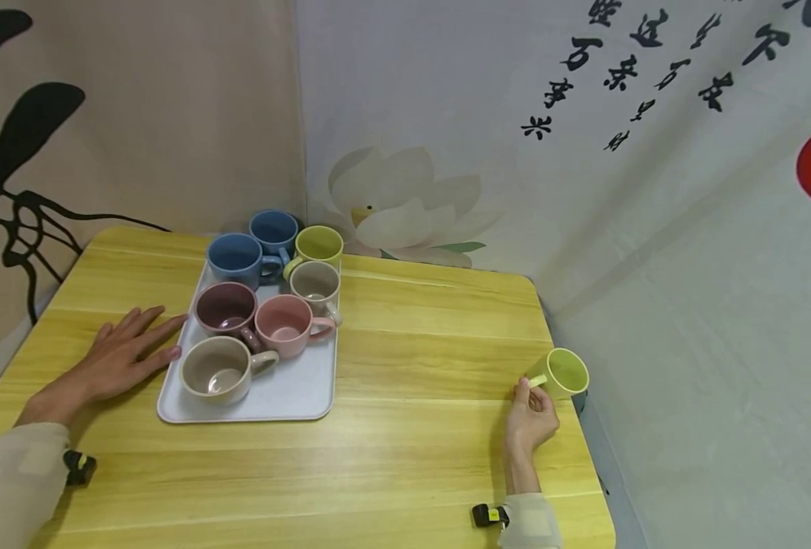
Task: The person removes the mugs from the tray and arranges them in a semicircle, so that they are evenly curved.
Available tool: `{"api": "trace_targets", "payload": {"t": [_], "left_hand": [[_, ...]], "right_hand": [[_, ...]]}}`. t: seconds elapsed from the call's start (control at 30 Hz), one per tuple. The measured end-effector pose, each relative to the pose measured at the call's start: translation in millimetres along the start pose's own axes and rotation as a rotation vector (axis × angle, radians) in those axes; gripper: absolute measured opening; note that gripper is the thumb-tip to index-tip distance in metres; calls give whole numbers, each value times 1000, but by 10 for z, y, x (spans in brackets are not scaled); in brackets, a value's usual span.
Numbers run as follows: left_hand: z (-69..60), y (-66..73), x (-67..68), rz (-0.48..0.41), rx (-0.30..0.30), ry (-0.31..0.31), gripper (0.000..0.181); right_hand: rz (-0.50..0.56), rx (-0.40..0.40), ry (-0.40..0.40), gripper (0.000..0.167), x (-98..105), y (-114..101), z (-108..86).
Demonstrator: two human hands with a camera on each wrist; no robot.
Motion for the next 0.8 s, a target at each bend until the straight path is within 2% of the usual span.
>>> {"api": "trace_targets", "payload": {"t": [0.13,0.4,0.67,0.8], "left_hand": [[-2,1,-7,-4,-2,2,69],[-8,5,-3,5,-7,7,69],[-7,18,8,3,-11,13,69],[-6,19,11,5,-11,15,69]], "right_hand": [[-33,-9,6,14,17,46,1],[-137,-34,-24,29,81,18,-45],[-92,16,26,26,86,-23,-34],[-75,46,40,30,92,-92,-21]]}}
Point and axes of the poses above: each hand's wrist, its own z-axis towards the middle knuckle, its own x-axis out of the back of the hand, y = z × x, the point moved 3 cm from there along z, towards the middle knuckle, and after that the axes turned 12 degrees about x, right-handed, at the moved point
